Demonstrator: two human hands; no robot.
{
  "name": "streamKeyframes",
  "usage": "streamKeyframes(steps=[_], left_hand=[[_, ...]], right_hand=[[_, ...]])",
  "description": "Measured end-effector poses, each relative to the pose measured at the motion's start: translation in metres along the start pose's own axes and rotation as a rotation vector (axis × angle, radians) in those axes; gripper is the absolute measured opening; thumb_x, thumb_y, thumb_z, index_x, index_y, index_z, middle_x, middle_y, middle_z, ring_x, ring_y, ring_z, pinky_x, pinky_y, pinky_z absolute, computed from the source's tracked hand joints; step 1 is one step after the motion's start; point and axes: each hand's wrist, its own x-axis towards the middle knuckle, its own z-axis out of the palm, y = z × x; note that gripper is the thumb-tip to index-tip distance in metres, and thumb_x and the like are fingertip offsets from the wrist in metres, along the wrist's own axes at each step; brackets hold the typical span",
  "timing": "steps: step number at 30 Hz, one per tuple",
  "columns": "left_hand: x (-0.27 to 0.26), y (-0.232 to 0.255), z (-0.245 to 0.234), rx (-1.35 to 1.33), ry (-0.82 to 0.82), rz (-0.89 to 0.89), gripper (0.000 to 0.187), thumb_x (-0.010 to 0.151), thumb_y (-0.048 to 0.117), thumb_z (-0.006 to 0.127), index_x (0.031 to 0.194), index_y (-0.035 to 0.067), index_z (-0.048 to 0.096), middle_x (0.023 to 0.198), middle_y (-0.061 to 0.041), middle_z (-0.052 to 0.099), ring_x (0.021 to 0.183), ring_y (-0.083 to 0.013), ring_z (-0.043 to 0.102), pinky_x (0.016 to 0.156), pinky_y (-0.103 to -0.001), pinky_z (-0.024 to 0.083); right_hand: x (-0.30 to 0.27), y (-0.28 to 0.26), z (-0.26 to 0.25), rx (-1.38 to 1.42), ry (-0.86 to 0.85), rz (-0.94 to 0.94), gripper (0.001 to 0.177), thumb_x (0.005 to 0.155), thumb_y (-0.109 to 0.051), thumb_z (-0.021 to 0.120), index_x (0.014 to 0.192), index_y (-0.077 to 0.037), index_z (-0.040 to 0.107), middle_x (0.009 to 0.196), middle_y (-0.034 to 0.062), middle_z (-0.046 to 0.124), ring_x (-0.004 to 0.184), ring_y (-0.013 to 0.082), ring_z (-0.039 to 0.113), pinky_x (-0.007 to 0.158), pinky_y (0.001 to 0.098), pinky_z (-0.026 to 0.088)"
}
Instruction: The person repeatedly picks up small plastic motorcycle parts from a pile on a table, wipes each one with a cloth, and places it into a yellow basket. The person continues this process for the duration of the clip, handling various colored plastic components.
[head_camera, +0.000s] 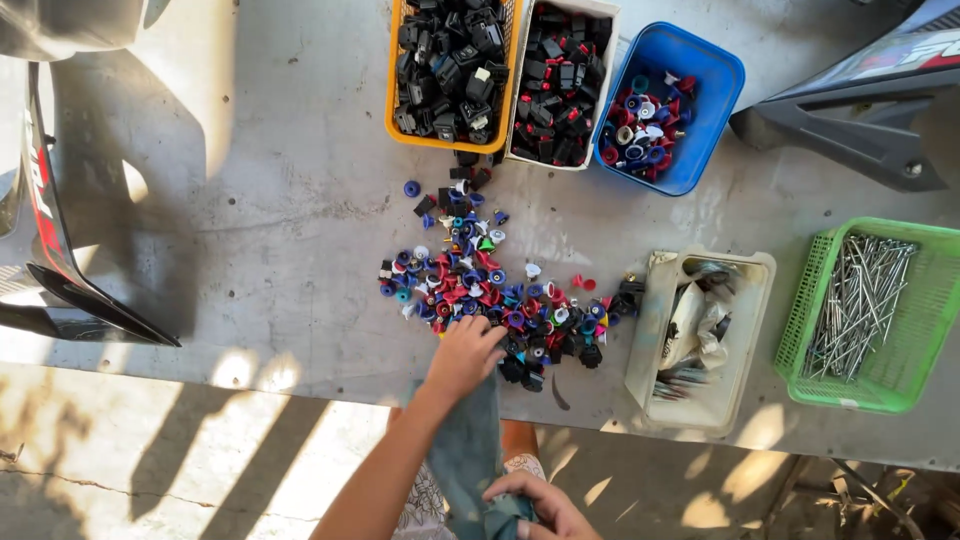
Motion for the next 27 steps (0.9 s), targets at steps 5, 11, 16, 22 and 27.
streamKeyframes(steps=[5,11,16,22,27], left_hand=[[-0.006,0.011,0.032,0.183,-0.063,-0.133,0.05,0.074,0.021,0.082,0.117,0.011,0.061,0.11,-0.014,0.053,0.094,-0.0298,0.05,0.08,-0.041,0.042],[0.007,0.006,0.026,0.136,0.011,-0.005,0.04,0.075,0.015,0.078,0.111,0.013,0.059,0.108,-0.011,0.055,0.093,-0.0316,0.053,0.081,-0.041,0.044],[-0.008,0.07,-0.083,-0.802,0.059,-0.433,0.035,0.088,0.01,0.068,0.123,0.009,0.065,0.081,-0.006,0.073,0.059,-0.0145,0.061,0.054,-0.028,0.049],[-0.087,0.125,-0.058,-1.595,0.206,-0.599,0.02,0.094,0.004,0.051,0.113,0.004,0.059,0.101,-0.01,0.064,0.083,-0.015,0.055,0.069,-0.026,0.047],[-0.055,0.145,-0.068,-1.69,0.51,-0.764,0.034,0.099,0.013,0.044,0.127,0.0,0.059,0.116,-0.018,0.067,0.104,-0.0225,0.061,0.098,-0.032,0.046]], right_hand=[[0.002,0.009,0.013,0.091,0.429,0.172,0.052,0.091,-0.005,0.056,0.143,-0.005,0.048,0.136,0.0141,0.057,0.086,0.0207,0.068,0.073,0.0309,0.053],[0.013,-0.004,0.01,-0.042,0.842,0.076,0.031,0.097,-0.002,0.053,0.124,0.004,0.066,0.111,0.0123,0.072,0.091,0.0182,0.06,0.084,0.0307,0.049],[0.011,-0.037,0.036,-0.232,0.902,-0.051,0.046,0.084,-0.003,0.072,0.129,0.0,0.062,0.11,0.0144,0.076,0.089,0.0194,0.073,0.077,0.0317,0.063],[0.027,-0.046,0.061,-0.86,0.817,-0.591,0.028,0.077,0.002,0.067,0.103,-0.007,0.075,0.11,0.0086,0.068,0.091,0.0245,0.068,0.081,0.0333,0.056],[0.055,-0.085,0.078,-1.012,0.965,-0.806,0.021,0.075,-0.005,0.073,0.094,-0.011,0.081,0.101,0.0054,0.063,0.086,0.0216,0.054,0.076,0.0304,0.048]])
